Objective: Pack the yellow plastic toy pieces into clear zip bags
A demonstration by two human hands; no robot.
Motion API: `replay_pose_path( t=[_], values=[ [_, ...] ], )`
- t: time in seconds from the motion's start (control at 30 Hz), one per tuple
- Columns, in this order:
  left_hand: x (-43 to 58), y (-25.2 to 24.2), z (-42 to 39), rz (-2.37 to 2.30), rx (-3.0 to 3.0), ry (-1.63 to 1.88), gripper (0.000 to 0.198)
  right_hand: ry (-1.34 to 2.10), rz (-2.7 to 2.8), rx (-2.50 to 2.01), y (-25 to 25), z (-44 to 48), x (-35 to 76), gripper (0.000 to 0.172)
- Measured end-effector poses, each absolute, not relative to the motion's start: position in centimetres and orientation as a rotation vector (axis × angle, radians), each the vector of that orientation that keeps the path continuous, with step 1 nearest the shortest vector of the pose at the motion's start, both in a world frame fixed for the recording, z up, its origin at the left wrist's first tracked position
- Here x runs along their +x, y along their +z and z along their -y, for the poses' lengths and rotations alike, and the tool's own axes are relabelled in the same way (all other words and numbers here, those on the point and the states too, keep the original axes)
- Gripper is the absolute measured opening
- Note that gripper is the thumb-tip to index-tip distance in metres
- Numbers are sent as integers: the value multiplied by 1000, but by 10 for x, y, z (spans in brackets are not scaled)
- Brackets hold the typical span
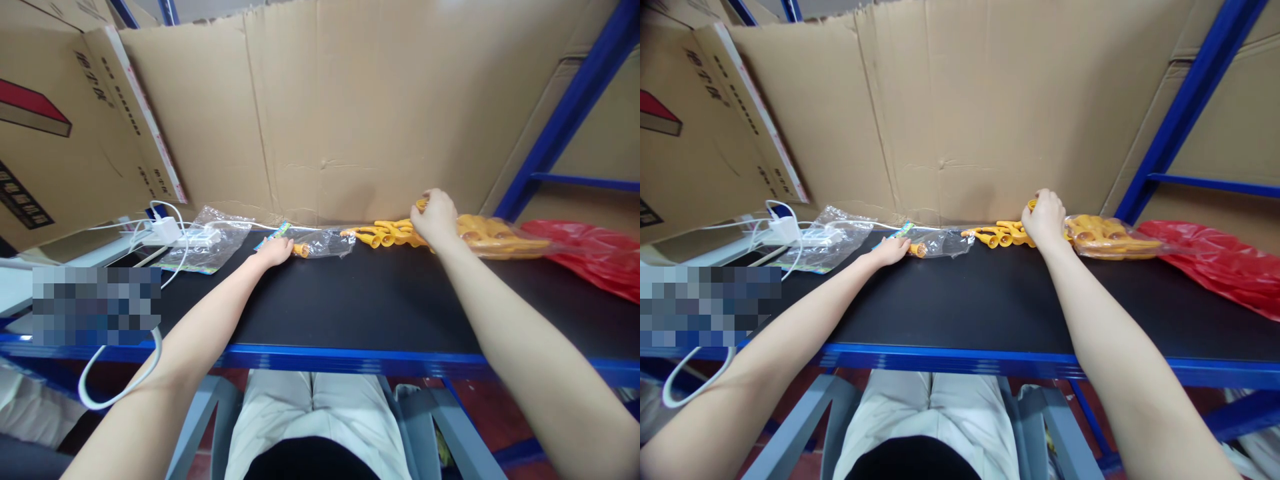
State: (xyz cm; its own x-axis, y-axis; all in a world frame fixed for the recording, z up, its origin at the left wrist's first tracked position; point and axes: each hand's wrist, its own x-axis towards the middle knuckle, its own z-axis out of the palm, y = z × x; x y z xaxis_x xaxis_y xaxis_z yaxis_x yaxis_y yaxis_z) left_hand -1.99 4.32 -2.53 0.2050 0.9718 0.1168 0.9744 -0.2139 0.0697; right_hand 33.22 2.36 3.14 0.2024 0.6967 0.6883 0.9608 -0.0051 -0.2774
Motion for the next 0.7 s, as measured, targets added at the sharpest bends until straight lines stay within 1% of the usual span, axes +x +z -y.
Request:
replay_pose_path(
  t=[0.13,0.27,0.43,0.57,0.7],
  values=[
    [-20,-24,-43,1929,-2426,-176,57,-512,1585,-1596,39,-15,321,39],
    [-20,-23,-42,1885,-2429,-176,56,-450,1586,-1462,41,-9,301,35],
    [-20,-22,-41,1888,-2424,-161,56,-154,1666,-1365,28,-16,279,26],
    [-21,-22,-41,1874,-2438,-162,55,114,1782,-1363,12,-21,270,26],
    [-22,-23,-43,1867,-2450,-172,55,299,2006,-1443,4,-20,271,24]
  ],
)
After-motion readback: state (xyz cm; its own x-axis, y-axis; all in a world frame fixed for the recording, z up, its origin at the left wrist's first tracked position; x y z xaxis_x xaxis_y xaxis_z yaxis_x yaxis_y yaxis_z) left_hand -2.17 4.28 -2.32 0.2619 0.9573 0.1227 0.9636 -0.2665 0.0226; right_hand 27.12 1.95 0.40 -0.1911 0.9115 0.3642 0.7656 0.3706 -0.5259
